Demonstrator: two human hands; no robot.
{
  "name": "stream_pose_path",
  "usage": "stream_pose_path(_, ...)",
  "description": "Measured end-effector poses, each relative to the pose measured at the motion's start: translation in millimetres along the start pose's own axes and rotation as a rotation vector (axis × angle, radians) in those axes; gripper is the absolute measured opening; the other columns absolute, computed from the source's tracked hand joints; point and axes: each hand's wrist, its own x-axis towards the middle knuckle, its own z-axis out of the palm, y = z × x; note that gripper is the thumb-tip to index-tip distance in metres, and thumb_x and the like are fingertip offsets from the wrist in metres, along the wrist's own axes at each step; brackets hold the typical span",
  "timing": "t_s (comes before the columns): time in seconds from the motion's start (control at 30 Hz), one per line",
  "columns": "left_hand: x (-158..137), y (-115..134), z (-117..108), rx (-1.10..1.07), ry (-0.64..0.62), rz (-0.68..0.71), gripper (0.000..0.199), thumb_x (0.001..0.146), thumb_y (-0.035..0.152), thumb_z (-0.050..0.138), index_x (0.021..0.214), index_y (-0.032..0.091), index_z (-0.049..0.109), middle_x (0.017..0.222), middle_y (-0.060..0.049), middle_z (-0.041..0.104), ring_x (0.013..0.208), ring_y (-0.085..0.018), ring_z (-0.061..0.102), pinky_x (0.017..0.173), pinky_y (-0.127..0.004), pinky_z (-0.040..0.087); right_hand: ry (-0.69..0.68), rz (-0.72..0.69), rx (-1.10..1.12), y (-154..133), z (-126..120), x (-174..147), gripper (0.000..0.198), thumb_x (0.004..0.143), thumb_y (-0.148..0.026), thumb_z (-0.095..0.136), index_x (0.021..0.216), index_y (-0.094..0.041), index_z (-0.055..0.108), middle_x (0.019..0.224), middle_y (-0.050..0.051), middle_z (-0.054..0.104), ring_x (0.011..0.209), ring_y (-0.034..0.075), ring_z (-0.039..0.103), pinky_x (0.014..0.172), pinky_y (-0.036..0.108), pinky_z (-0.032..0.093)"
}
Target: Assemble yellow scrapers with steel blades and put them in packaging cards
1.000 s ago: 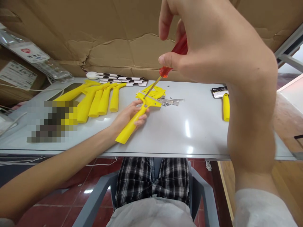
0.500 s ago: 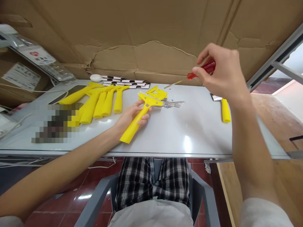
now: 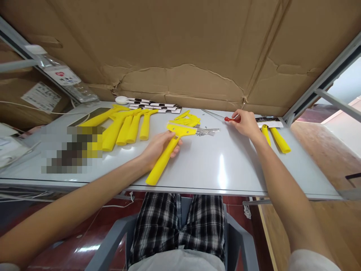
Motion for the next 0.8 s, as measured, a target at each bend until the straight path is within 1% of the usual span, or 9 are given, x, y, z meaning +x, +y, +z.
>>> stream_pose_path(0.07, -0.1, -0.8, 1.3, 0.061, 0.043, 0.063, 0.016, 0.094, 0.029, 0.075, 0.092, 0.019, 0.063, 0.082, -0.007, 0.072, 0.061, -0.017, 0.066, 0.049, -0.025, 0.051, -0.082, 0.026, -0.062, 2.5, -0.6, 0.5, 0.037, 0.088, -0.041, 0.080, 0.115, -0.018, 0.075, 0.104, 0.007, 0.079, 0.092, 0.017, 0.070, 0.093, 0.032, 0.052)
stream_pose_path(0.17, 1.3, -3.2, 3.1, 0.135, 0.098, 0.171, 0.027, 0.092, 0.033, 0.081, 0.077, 0.018, 0.064, 0.077, -0.004, 0.068, 0.064, -0.015, 0.062, 0.053, -0.024, 0.048, -0.156, 0.035, -0.112, 4.3, -2.2, 0.5, 0.035, 0.091, -0.043, 0.077, 0.115, -0.019, 0.074, 0.100, 0.005, 0.079, 0.089, 0.016, 0.070, 0.089, 0.030, 0.050)
stream_pose_path(0.23, 3.9, -4.7, 3.4, 0.176, 0.097, 0.213, 0.030, 0.089, 0.035, 0.085, 0.075, 0.018, 0.065, 0.076, -0.003, 0.066, 0.067, -0.014, 0.060, 0.056, -0.023, 0.046, -0.213, 0.017, -0.141, 4.1, -4.3, -0.4, 0.034, 0.094, -0.045, 0.074, 0.117, -0.020, 0.074, 0.100, 0.004, 0.078, 0.090, 0.015, 0.069, 0.089, 0.030, 0.049)
stream_pose_path(0.33, 9.4, -5.9, 3.0, 0.243, 0.076, 0.194, 0.021, 0.085, 0.030, 0.086, 0.087, 0.017, 0.070, 0.084, -0.005, 0.072, 0.071, -0.015, 0.065, 0.056, -0.023, 0.047, -0.310, -0.010, -0.208, 2.7, -7.3, -2.2, 0.035, 0.095, -0.043, 0.072, 0.124, -0.023, 0.072, 0.106, 0.004, 0.079, 0.097, 0.016, 0.070, 0.089, 0.030, 0.048)
stream_pose_path(0.4, 13.6, -5.6, 3.0, 0.288, 0.058, 0.153, 0.020, 0.085, 0.025, 0.084, 0.097, 0.017, 0.070, 0.087, -0.007, 0.076, 0.067, -0.016, 0.067, 0.050, -0.023, 0.046, -0.357, -0.008, -0.237, 1.4, -8.0, -3.2, 0.038, 0.096, -0.042, 0.072, 0.129, -0.024, 0.069, 0.113, 0.005, 0.079, 0.101, 0.018, 0.070, 0.087, 0.030, 0.047)
stream_pose_path(0.5, 21.2, -2.8, 5.0, 0.324, 0.031, 0.082, 0.037, 0.083, 0.019, 0.086, 0.111, 0.019, 0.063, 0.089, -0.010, 0.081, 0.060, -0.020, 0.072, 0.045, -0.025, 0.047, -0.390, -0.009, -0.236, -0.6, -7.0, -4.5, 0.040, 0.096, -0.042, 0.072, 0.132, -0.024, 0.066, 0.117, 0.006, 0.079, 0.104, 0.019, 0.069, 0.086, 0.029, 0.048)
stream_pose_path(0.6, 29.9, 3.7, 7.8, 0.379, 0.000, 0.045, 0.049, 0.078, 0.017, 0.090, 0.115, 0.021, 0.059, 0.086, -0.011, 0.083, 0.054, -0.021, 0.073, 0.042, -0.025, 0.045, -0.389, -0.019, -0.220, -1.5, -5.3, -5.6, 0.041, 0.096, -0.043, 0.073, 0.133, -0.026, 0.067, 0.119, 0.005, 0.078, 0.110, 0.021, 0.069, 0.086, 0.029, 0.049)
stream_pose_path(0.7, 38.0, 13.3, 7.2, 0.633, -0.067, 0.087, 0.038, 0.081, 0.026, 0.089, 0.111, 0.019, 0.067, 0.068, -0.004, 0.076, 0.043, -0.018, 0.062, 0.041, -0.027, 0.037, -0.386, -0.022, -0.209, -1.6, -4.7, -6.2, 0.041, 0.097, -0.044, 0.073, 0.133, -0.027, 0.067, 0.121, 0.005, 0.078, 0.115, 0.021, 0.069, 0.087, 0.028, 0.049)
stream_pose_path(0.8, 44.2, 22.8, 2.0, 1.009, -0.112, 0.214, 0.033, 0.084, 0.041, 0.087, 0.107, 0.019, 0.078, 0.058, 0.000, 0.068, 0.047, -0.020, 0.059, 0.049, -0.031, 0.038, -0.396, -0.029, -0.198, -2.3, -5.2, -6.5, 0.039, 0.097, -0.042, 0.072, 0.133, -0.027, 0.066, 0.120, 0.005, 0.078, 0.108, 0.019, 0.070, 0.087, 0.028, 0.050)
